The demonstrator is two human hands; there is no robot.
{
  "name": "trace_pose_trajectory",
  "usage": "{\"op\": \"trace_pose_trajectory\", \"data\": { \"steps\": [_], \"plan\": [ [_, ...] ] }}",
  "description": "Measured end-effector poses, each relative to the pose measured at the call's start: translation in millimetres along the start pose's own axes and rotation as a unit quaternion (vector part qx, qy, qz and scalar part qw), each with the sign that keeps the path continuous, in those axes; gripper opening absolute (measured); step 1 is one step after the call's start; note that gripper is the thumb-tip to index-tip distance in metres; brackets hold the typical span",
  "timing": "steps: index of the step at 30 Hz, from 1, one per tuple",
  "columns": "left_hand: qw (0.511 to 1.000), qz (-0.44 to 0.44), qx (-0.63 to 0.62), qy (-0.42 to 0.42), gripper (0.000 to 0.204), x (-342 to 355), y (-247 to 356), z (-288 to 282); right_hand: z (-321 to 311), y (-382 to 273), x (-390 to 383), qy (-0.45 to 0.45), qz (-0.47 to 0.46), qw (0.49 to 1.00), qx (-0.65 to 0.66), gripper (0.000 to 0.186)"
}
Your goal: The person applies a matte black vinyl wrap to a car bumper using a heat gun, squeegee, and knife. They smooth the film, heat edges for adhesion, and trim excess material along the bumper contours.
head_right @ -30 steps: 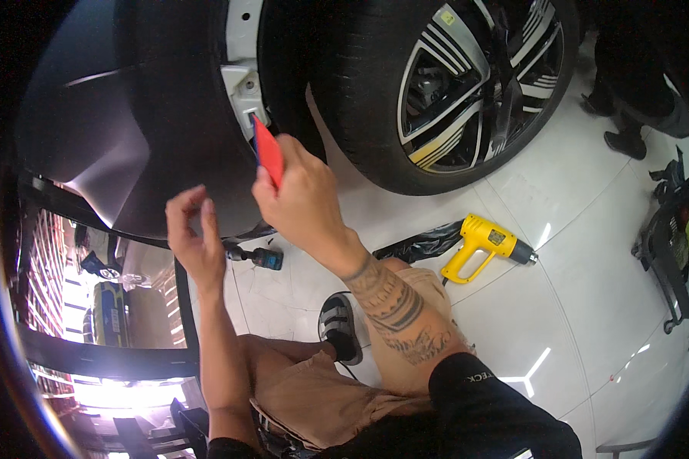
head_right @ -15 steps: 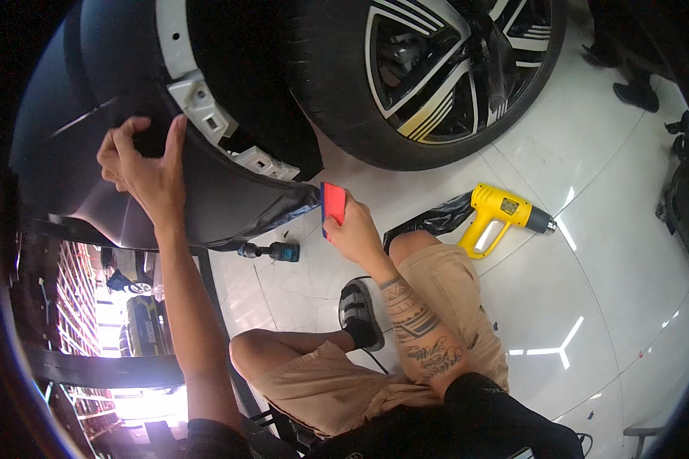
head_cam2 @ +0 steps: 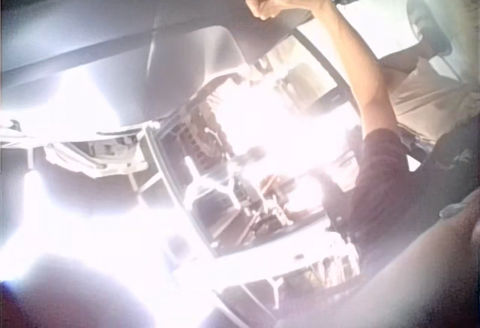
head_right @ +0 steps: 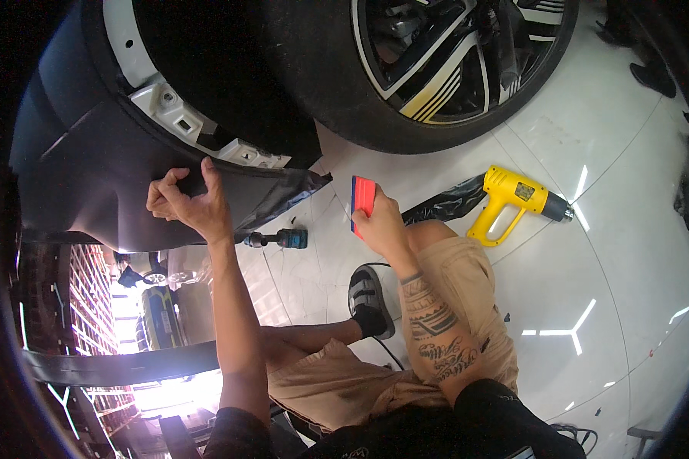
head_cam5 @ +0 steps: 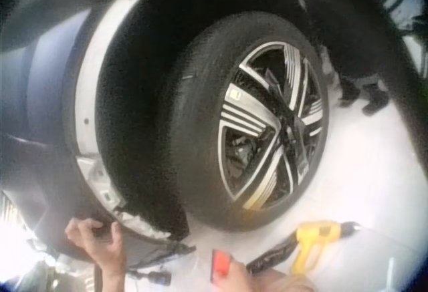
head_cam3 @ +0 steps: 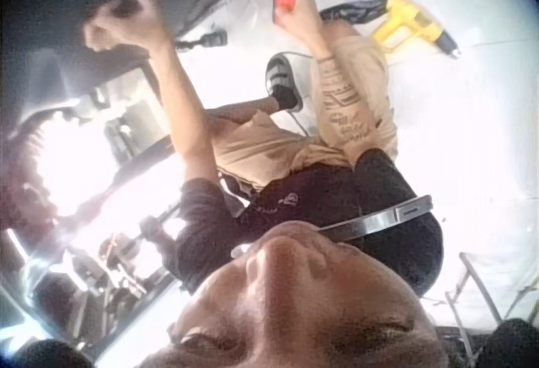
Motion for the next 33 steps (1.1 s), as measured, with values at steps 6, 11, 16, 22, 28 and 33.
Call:
{"op": "trace_pose_trajectory", "data": {
  "steps": [6, 11, 16, 22, 28, 33],
  "plan": [
    [1.000, -0.008, -0.012, 0.018, 0.036, 4.1, -2.5, -2.5, -1.7, -1.1, -3.4, -0.008, 0.002, 1.000, 0.004, 0.040],
    [1.000, 0.002, 0.000, 0.005, 0.037, 24.7, 4.8, -9.0, 2.1, 1.7, -3.6, -0.012, 0.003, 1.000, -0.001, 0.040],
    [1.000, -0.017, -0.002, 0.005, 0.041, 29.4, 9.4, -12.1, 8.9, 5.8, -2.5, -0.026, 0.000, 0.999, -0.027, 0.040],
    [0.999, -0.027, 0.021, 0.009, 0.046, 27.6, 4.3, -13.3, 13.0, 5.5, -3.3, -0.017, -0.019, 0.999, -0.048, 0.041],
    [0.997, 0.013, 0.068, 0.023, 0.049, 27.3, 9.9, -3.2, 11.9, 13.6, -1.5, -0.012, -0.004, 0.997, -0.070, 0.042],
    [0.998, 0.038, 0.045, 0.023, 0.050, 21.6, 6.1, 3.4, 0.5, 19.7, 0.1, -0.005, 0.005, 0.996, -0.084, 0.044]
  ]
}}
Point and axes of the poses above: each hand's wrist, its own x-axis towards the middle knuckle, its own z-axis out of the palm, y = z × x, the point moved 6 cm from there along x, towards the middle knuckle, and after that the axes turned 11 degrees about -x, right-handed, at the moved point
